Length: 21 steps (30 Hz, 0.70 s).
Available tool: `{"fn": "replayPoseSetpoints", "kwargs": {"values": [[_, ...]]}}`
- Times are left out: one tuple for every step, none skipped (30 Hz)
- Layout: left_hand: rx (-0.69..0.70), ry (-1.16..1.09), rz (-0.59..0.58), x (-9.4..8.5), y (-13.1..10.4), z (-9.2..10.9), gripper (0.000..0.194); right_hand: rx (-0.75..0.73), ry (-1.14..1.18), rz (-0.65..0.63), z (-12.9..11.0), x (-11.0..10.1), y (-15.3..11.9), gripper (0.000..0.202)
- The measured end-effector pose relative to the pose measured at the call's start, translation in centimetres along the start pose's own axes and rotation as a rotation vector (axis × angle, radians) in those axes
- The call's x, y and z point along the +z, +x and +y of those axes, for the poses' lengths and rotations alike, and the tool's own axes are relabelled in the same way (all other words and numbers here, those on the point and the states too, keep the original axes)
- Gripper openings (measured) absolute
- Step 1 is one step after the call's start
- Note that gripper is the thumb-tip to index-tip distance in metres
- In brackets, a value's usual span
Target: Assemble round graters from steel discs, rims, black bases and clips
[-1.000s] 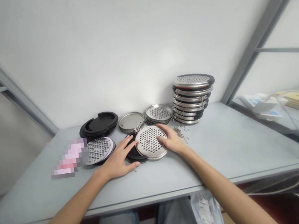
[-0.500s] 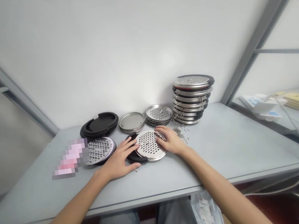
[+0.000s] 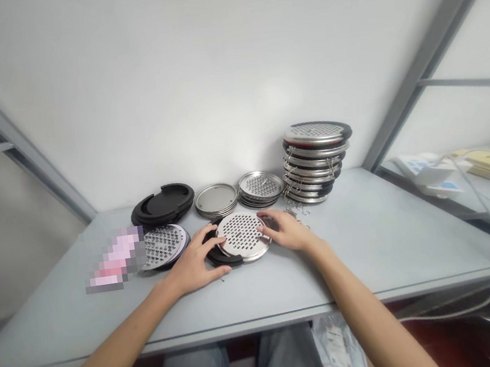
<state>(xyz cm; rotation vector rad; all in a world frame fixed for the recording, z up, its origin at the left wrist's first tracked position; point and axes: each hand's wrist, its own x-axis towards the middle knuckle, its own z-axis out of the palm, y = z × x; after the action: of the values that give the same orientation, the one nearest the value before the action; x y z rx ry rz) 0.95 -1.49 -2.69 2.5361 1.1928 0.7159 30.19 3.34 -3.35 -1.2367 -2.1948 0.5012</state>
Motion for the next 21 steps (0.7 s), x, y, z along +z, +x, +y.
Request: {"fn": "replayPoseSetpoints", "kwargs": {"values": [[0.002,0.005,0.001,-0.01,-0.02,-0.01,0.055,-0.012,0.001,-0.012,0.02,0.01,-0.02,0.051],[0.006,0.009,0.000,-0.01,-0.04,-0.03,0.056,-0.024,0.001,-0.024,0.04,0.03,-0.05,0.055],[0.011,0.013,-0.002,-0.01,-0.06,-0.06,0.057,-0.033,0.001,-0.037,0.06,0.07,-0.07,0.059],[0.015,0.016,-0.002,0.00,-0.08,-0.09,0.058,-0.040,0.002,-0.049,0.08,0.13,-0.09,0.063],[0.020,0.018,-0.002,0.01,-0.10,-0.11,0.058,-0.043,0.005,-0.059,0.11,0.20,-0.11,0.065],[0.023,0.019,-0.003,0.02,-0.12,-0.13,0.059,-0.043,0.009,-0.068,0.14,0.26,-0.13,0.066],[0.023,0.019,-0.005,0.03,-0.14,-0.15,0.059,-0.039,0.014,-0.074,0.17,0.30,-0.14,0.066],[0.022,0.019,-0.007,0.04,-0.16,-0.16,0.058,-0.032,0.021,-0.078,0.19,0.31,-0.15,0.065],[0.019,0.020,-0.010,0.04,-0.17,-0.17,0.058,-0.026,0.030,-0.081,0.21,0.28,-0.17,0.064],[0.017,0.021,-0.013,0.04,-0.18,-0.19,0.059,-0.023,0.042,-0.084,0.22,0.21,-0.19,0.065],[0.014,0.022,-0.016,0.04,-0.19,-0.20,0.059,-0.023,0.055,-0.091,0.22,0.10,-0.22,0.066],[0.012,0.022,-0.017,0.04,-0.19,-0.22,0.059,-0.026,0.071,-0.102,0.22,-0.03,-0.25,0.070],[0.009,0.021,-0.016,0.03,-0.19,-0.23,0.059,-0.030,0.087,-0.118,0.22,-0.16,-0.28,0.077],[0.006,0.019,-0.015,0.02,-0.18,-0.24,0.059,-0.033,0.102,-0.139,0.23,-0.27,-0.31,0.085],[0.003,0.016,-0.014,0.01,-0.18,-0.23,0.059,-0.034,0.113,-0.163,0.25,-0.36,-0.33,0.093],[-0.002,0.012,-0.016,0.00,-0.18,-0.21,0.059,-0.034,0.121,-0.184,0.29,-0.40,-0.35,0.100],[-0.008,0.010,-0.019,-0.02,-0.18,-0.18,0.060,-0.033,0.125,-0.200,0.33,-0.39,-0.36,0.105],[-0.014,0.009,-0.025,-0.05,-0.18,-0.14,0.060,-0.032,0.126,-0.208,0.37,-0.35,-0.36,0.109],[-0.019,0.009,-0.031,-0.07,-0.18,-0.10,0.060,-0.033,0.123,-0.210,0.40,-0.27,-0.35,0.111],[-0.021,0.009,-0.034,-0.10,-0.18,-0.06,0.060,-0.035,0.116,-0.207,0.43,-0.18,-0.34,0.113],[-0.022,0.008,-0.035,-0.12,-0.18,-0.04,0.060,-0.038,0.104,-0.201,0.44,-0.09,-0.33,0.113]]}}
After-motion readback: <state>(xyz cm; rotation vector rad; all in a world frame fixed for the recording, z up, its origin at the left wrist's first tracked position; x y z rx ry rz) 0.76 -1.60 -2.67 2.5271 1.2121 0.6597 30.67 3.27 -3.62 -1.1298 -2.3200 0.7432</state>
